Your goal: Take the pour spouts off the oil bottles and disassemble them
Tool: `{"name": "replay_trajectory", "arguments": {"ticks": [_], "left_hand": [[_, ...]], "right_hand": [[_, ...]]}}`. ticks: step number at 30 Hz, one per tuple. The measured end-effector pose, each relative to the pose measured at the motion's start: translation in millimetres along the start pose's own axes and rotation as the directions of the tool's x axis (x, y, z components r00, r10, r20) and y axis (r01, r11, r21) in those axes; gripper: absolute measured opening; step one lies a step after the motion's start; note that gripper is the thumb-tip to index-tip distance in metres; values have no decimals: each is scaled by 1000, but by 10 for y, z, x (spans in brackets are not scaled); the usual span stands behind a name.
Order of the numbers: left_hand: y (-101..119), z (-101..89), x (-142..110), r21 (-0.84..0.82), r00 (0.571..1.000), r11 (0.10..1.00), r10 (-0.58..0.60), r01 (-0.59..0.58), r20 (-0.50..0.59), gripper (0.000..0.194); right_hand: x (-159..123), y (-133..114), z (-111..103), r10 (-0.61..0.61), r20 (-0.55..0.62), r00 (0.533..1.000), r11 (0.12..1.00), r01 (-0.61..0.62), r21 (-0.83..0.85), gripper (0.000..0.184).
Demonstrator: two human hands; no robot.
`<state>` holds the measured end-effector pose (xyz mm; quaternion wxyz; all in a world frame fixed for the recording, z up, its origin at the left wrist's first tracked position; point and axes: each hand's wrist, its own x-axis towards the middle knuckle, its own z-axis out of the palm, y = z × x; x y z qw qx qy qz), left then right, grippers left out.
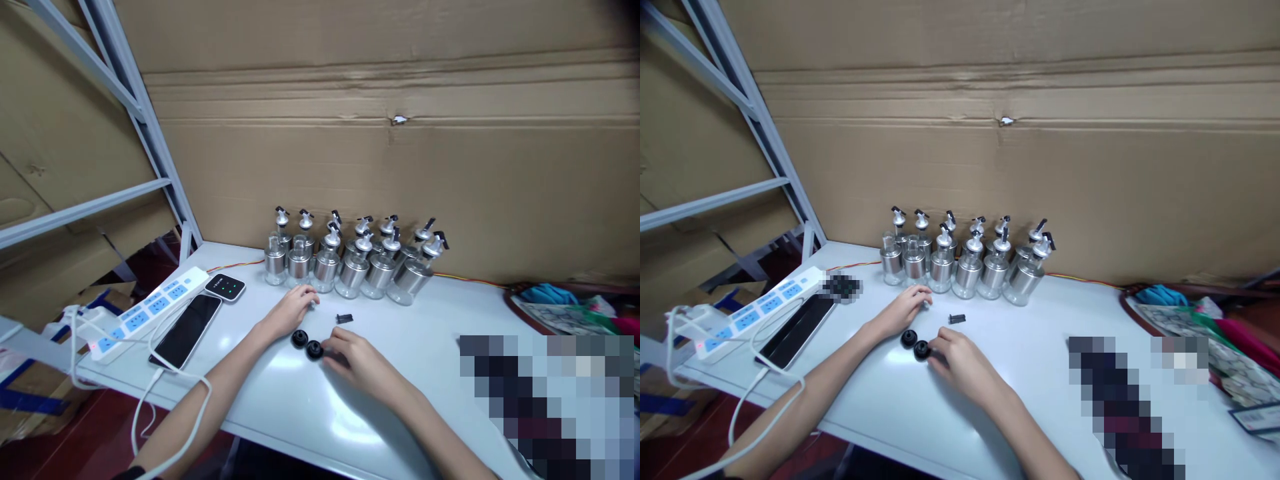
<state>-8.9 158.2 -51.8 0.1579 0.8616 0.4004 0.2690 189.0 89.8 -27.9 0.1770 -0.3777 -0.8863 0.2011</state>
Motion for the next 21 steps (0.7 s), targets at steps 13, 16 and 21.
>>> {"name": "replay_trajectory", "arguments": {"ticks": [13, 16, 21], "left_hand": [[105, -48, -9, 49, 999, 998, 26, -25, -29, 12], [120, -62, 11, 40, 991, 999, 35, -31, -127, 7], [127, -145, 22, -2, 894, 999, -41, 45, -446, 31]], "right_hand": [[-1, -57, -96, -76, -656, 751, 996, 89, -14, 29], [8, -120, -230, -50, -796, 603, 996, 87, 4, 43], [176, -280, -696, -8, -867, 499, 986, 150, 77, 45]]}}
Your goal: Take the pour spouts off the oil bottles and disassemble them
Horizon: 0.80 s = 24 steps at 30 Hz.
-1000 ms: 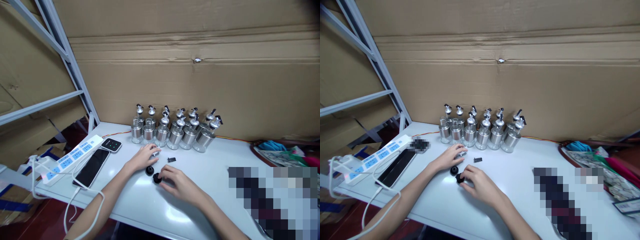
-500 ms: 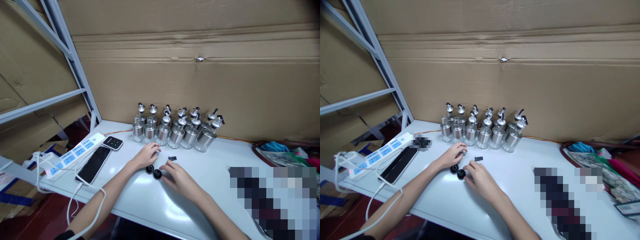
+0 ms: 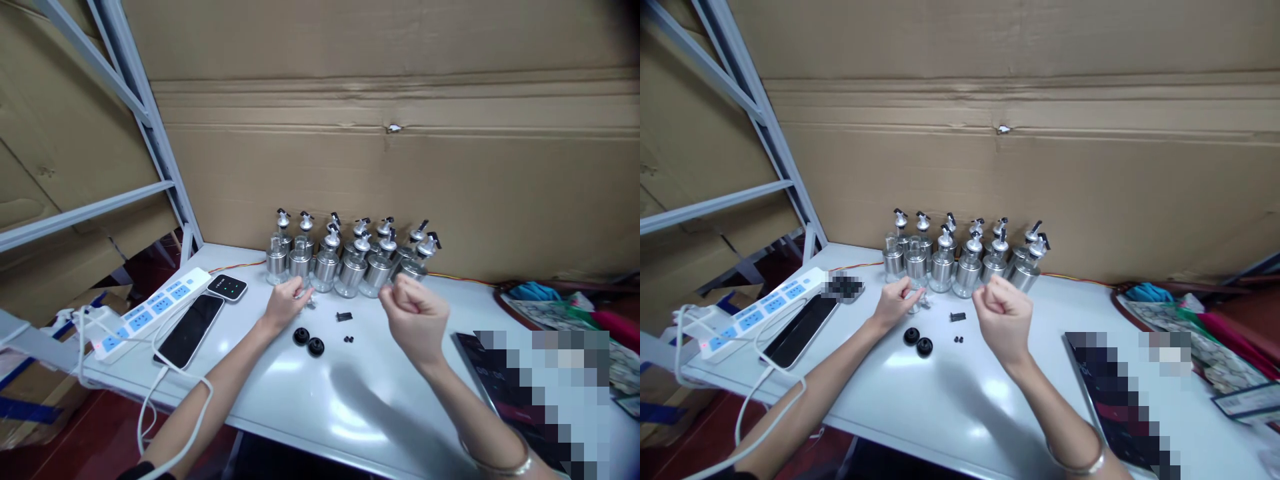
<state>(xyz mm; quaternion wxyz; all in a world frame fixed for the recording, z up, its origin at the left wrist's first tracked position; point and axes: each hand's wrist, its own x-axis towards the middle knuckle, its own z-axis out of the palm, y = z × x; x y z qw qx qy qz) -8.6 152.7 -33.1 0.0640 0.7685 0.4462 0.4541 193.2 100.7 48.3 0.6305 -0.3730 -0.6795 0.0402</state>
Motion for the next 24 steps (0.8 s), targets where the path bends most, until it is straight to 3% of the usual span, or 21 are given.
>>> {"name": "replay_trajectory", "arguments": {"ticks": [5, 9, 11, 13, 16, 20, 24], "left_hand": [[-73, -103, 50, -31, 984, 999, 24, -30, -175, 37], [-83, -138, 73, -36, 973, 997, 65, -75, -222, 33], [-66, -141, 75, -33, 970, 995, 81, -91, -230, 32], [-43, -140, 72, -27, 968, 994, 98, -107, -231, 31], [-6, -131, 59, -15, 966, 991, 126, -133, -226, 31], [25, -96, 24, -2, 967, 984, 174, -177, -187, 33], [31, -70, -11, 8, 965, 977, 211, -212, -153, 33]], "right_hand": [[391, 47, 176, -32, -255, 966, 998, 43, 36, 40], [440, 249, 531, 88, -306, 948, 996, -82, 31, 31], [421, 329, 720, 178, -343, 922, 982, -143, 125, 16], [392, 388, 884, 228, -327, 917, 963, -164, 214, 7], [335, 489, 1066, 288, -275, 917, 940, -215, 265, 28], [278, 695, 1198, 430, -82, 899, 882, -398, 252, 51], [277, 807, 1212, 485, 35, 874, 865, -486, 129, 38]]}}
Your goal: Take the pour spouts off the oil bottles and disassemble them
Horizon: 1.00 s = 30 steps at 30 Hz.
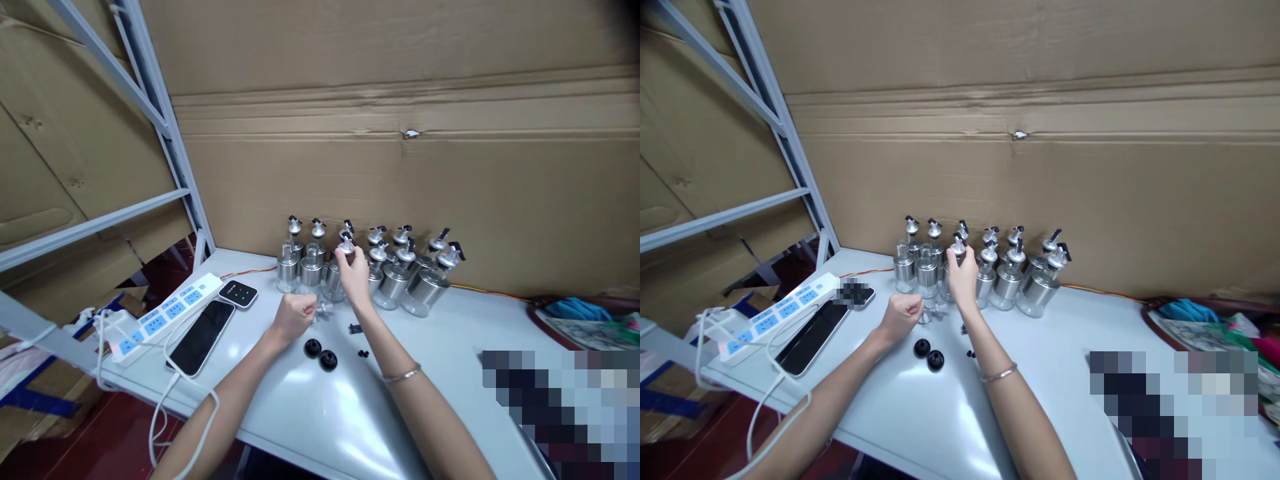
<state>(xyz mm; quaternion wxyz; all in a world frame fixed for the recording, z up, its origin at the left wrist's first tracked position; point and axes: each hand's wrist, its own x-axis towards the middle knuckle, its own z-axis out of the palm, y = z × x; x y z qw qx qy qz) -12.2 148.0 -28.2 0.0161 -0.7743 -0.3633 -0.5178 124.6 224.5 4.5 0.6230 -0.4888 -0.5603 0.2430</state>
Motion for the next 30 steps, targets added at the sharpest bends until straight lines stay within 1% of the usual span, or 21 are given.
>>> {"name": "replay_trajectory", "arguments": {"ticks": [2, 4, 6, 7, 8, 10, 11, 12, 14, 15, 17, 18, 20, 22, 24, 27, 30], "left_hand": [[10, 1, -5, 6, 1000, 1000, -3, 3, -13, 33], [37, 6, 1, 12, 999, 1000, -27, 27, -47, 31], [84, 29, 12, 16, 994, 997, -69, 71, -90, 20], [115, 49, 15, 6, 990, 995, -99, 100, -101, 8], [149, 77, 16, -11, 986, 991, -131, 130, -101, 10], [219, 144, 6, -91, 979, 976, -200, 196, -37, 52], [253, 180, -4, -136, 973, 964, -231, 230, 5, 68], [285, 211, -14, -180, 963, 946, -267, 271, 41, 79], [342, 252, -26, -271, 922, 882, -378, 386, 83, 89], [366, 258, -24, -319, 892, 834, -440, 449, 106, 91], [405, 244, -3, -395, 833, 736, -521, 549, 186, 84], [418, 228, 14, -416, 813, 701, -534, 579, 232, 78], [435, 193, 45, -418, 792, 673, -534, 611, 297, 65], [438, 171, 62, -397, 782, 674, -531, 623, 326, 60], [434, 166, 61, -390, 778, 674, -527, 628, 341, 60], [417, 174, 42, -397, 788, 681, -513, 616, 341, 57], [392, 172, 27, -334, 803, 732, -510, 593, 309, 53]], "right_hand": [[-10, -44, -25, -10, 10, 1000, 1000, 11, -21, 33], [-41, -145, -64, -40, 13, 999, 999, 41, -12, 32], [-79, -282, -115, -103, 2, 995, 995, 103, 8, 31], [-98, -355, -143, -144, -15, 989, 989, 144, 29, 31], [-117, -427, -172, -185, -28, 982, 981, 186, 59, 30], [-160, -558, -226, -237, -30, 971, 963, 239, 128, 28], [-185, -615, -248, -253, -19, 967, 954, 253, 162, 28], [-213, -665, -266, -264, -1, 965, 946, 259, 197, 27], [-273, -749, -285, -279, 50, 959, 931, 257, 261, 26], [-300, -783, -289, -285, 86, 955, 922, 249, 297, 25], [-341, -833, -289, -294, 165, 941, 900, 215, 378, 25], [-350, -849, -289, -294, 194, 936, 887, 191, 421, 26], [-347, -865, -291, -272, 224, 936, 860, 132, 493, 28], [-326, -864, -299, -224, 221, 949, 850, 79, 521, 30], [-302, -858, -313, -169, 222, 960, 860, 34, 509, 33], [-279, -858, -329, -83, 248, 965, 884, -43, 465, 38], [-268, -869, -327, 21, 251, 968, 875, -139, 463, 44]]}}
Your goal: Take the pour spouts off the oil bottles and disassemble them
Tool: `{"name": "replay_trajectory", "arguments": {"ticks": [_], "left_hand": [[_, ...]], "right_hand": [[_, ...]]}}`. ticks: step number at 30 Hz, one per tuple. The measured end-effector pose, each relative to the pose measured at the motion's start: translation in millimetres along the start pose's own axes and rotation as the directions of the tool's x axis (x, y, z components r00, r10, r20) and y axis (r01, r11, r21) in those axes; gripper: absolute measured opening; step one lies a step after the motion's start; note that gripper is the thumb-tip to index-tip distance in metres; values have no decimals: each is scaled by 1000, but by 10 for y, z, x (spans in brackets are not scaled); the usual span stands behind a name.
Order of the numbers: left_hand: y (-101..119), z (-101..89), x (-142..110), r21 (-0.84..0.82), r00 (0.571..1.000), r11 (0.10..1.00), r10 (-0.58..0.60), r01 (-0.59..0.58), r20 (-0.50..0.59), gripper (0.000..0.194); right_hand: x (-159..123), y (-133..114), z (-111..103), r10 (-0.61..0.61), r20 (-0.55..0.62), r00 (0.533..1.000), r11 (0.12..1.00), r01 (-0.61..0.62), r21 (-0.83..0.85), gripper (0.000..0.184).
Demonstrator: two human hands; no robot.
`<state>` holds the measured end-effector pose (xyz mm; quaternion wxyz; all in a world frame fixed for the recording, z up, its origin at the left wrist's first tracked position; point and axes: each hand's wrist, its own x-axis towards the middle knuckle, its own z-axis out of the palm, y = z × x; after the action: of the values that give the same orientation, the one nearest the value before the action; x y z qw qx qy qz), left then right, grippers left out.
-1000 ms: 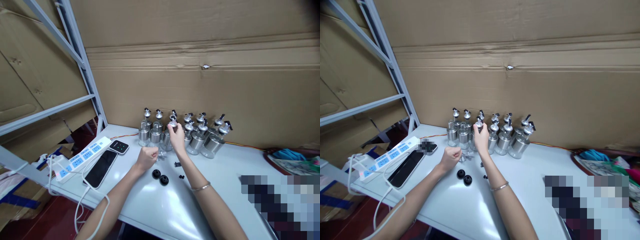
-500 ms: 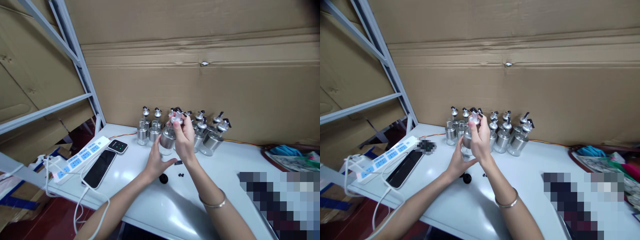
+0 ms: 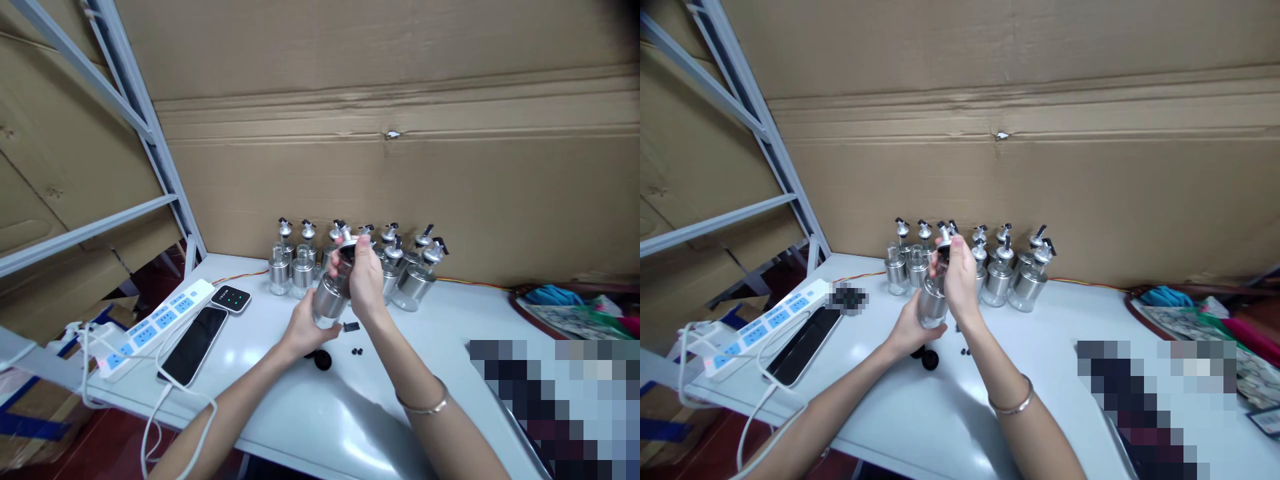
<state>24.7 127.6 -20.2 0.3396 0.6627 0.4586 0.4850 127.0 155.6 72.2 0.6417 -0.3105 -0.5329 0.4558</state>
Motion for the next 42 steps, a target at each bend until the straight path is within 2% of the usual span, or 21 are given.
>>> {"name": "replay_trajectory", "arguments": {"ticks": [2, 4, 5, 7, 9, 10, 13, 16, 19, 22, 26, 29, 32, 34, 36, 38, 40, 42], "left_hand": [[-11, -10, 3, 45, 1000, 999, 8, -7, -12, 52], [-15, -13, 4, 43, 1000, 999, 0, 0, -5, 53], [-15, -12, 5, 34, 1000, 999, -11, 11, -5, 54], [-18, -11, 7, 15, 999, 999, -38, 39, -35, 56], [-28, -19, 13, -3, 995, 998, -58, 58, -86, 57], [-36, -28, 17, -8, 993, 998, -59, 58, -107, 57], [-78, -67, 30, 48, 988, 998, -38, 46, -146, 58], [-135, -102, 39, 163, 981, 986, -9, 42, -195, 67], [-190, -122, 48, 199, 972, 980, 49, -2, -230, 69], [-233, -129, 52, 187, 958, 981, 95, -45, -269, 66], [-274, -147, 64, 214, 936, 971, 167, -103, -309, 58], [-293, -195, 104, 323, 908, 924, 303, -206, -289, 54], [-314, -267, 169, 470, 875, 838, 422, -277, -236, 67], [-347, -312, 214, 531, 884, 827, 376, -185, -277, 86], [-409, -346, 252, 515, 903, 857, 226, -6, -366, 102], [-502, -369, 282, 438, 908, 888, 61, 140, -414, 106], [-612, -382, 302, 359, 912, 913, -35, 196, -410, 108], [-714, -387, 310, 305, 925, 933, -70, 194, -373, 109]], "right_hand": [[8, 2, 6, 45, -35, 998, 999, -44, 15, 45], [14, 12, 3, 25, -63, 998, 1000, -25, -8, 45], [15, 19, -4, -29, -79, 996, 999, 26, -47, 43], [12, 25, -29, -224, -88, 971, 959, 203, -198, 35], [2, 16, -62, -388, 18, 921, 845, 364, -391, 32], [-6, 3, -78, -415, 92, 905, 781, 406, -475, 35], [-29, -57, -108, -366, 230, 902, 642, 423, -640, 35], [-43, -128, -122, -332, 261, 906, 572, 414, -708, 25], [-54, -169, -134, -321, 265, 909, 533, 405, -743, 21], [-63, -157, -143, -314, 190, 930, 548, 341, -764, 20], [-50, -118, -148, -249, 118, 961, 669, 259, -697, 26], [-25, -113, -156, -233, 102, 967, 714, 241, -658, 24], [-5, -103, -172, -262, 64, 963, 718, 239, -654, 24], [4, -82, -189, -272, 56, 961, 691, 236, -683, 24], [16, -50, -211, -275, 73, 959, 647, 241, -724, 23], [34, -8, -239, -274, 100, 956, 597, 251, -762, 22], [58, 49, -269, -278, 119, 953, 535, 257, -805, 19], [86, 123, -302, -283, 130, 950, 468, 254, -846, 17]]}}
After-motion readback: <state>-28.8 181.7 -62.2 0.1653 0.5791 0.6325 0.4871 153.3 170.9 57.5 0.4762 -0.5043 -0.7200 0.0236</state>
